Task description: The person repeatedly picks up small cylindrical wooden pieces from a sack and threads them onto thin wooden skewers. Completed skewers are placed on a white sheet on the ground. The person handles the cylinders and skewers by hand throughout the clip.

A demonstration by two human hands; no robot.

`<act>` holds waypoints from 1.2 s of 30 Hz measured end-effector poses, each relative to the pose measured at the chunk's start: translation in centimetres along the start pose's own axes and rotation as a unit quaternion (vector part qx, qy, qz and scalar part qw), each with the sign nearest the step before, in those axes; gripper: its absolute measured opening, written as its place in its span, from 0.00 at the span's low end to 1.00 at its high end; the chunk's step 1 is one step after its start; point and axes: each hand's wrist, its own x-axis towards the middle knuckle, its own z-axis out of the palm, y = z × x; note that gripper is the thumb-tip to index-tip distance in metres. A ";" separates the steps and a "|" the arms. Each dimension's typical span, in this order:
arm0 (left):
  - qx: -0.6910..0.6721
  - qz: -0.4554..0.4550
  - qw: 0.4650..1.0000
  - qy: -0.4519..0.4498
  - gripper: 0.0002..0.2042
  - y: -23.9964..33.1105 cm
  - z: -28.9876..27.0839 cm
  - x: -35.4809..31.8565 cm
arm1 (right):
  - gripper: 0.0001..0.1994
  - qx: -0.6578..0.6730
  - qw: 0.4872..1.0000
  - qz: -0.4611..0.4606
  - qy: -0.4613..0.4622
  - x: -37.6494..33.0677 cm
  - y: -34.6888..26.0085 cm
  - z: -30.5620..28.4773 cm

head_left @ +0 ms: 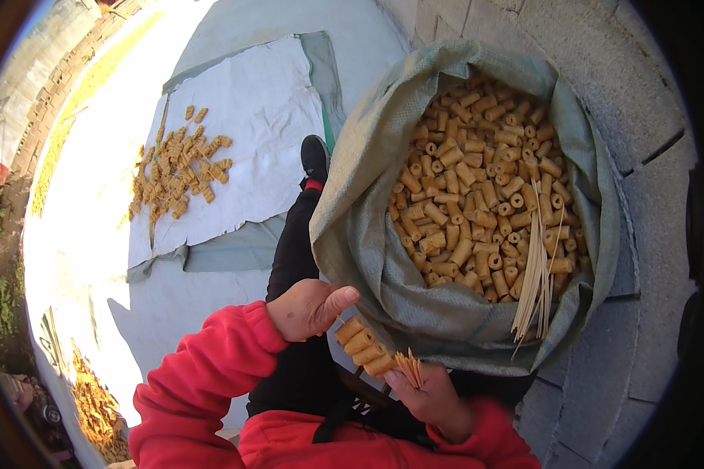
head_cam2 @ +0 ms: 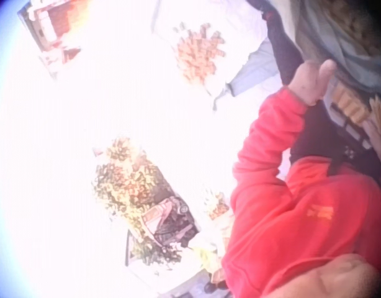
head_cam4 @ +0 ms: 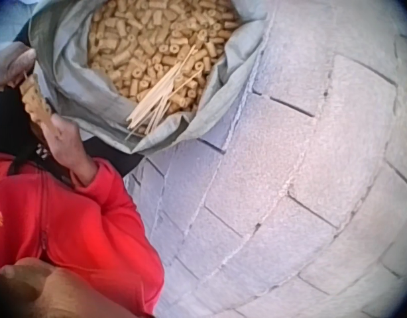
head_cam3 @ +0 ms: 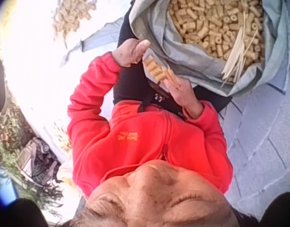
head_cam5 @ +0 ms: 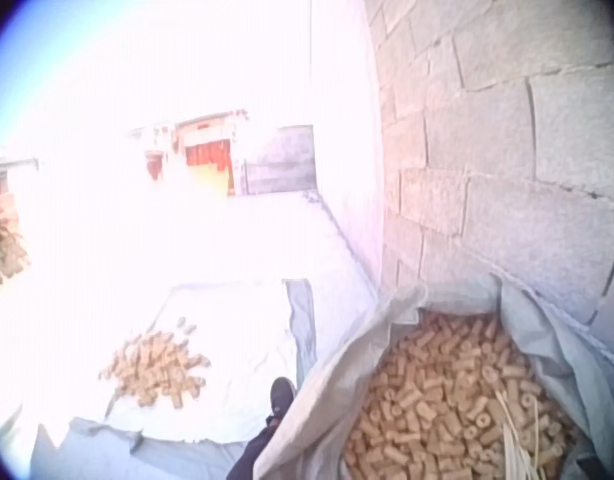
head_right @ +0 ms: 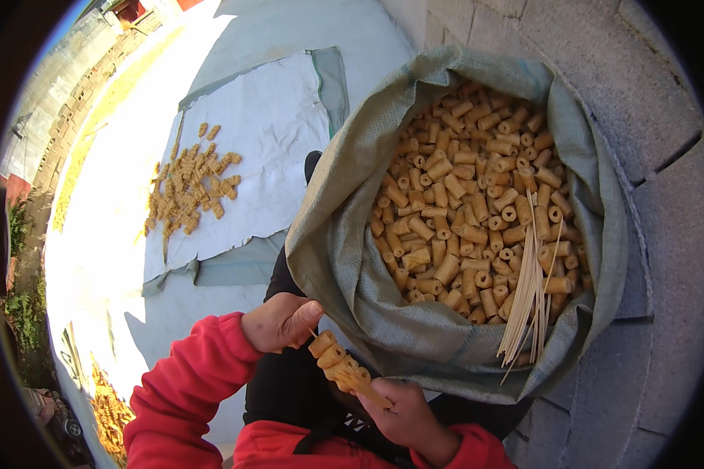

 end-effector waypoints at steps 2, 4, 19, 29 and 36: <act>-0.056 0.013 0.998 0.004 0.36 -0.3 0.4 0.1 | 0.07 0.007 0.999 0.034 -0.004 0.2 -0.8 -0.1; -0.154 0.063 0.986 0.021 0.32 -0.3 0.4 0.0 | 0.07 0.051 0.996 0.075 0.007 0.5 -2.3 -0.1; -0.279 -0.027 0.960 0.016 0.15 -0.6 1.2 -1.3 | 0.11 0.117 0.985 0.129 0.016 0.1 -2.0 -0.2; -0.461 0.186 0.840 0.220 0.14 -7.6 -7.6 -6.7 | 0.19 0.174 0.980 0.094 0.038 0.6 -2.0 0.0; -0.527 0.138 0.716 0.436 0.11 -12.3 -10.6 -9.4 | 0.14 0.125 0.977 0.169 -0.024 0.9 -3.2 1.2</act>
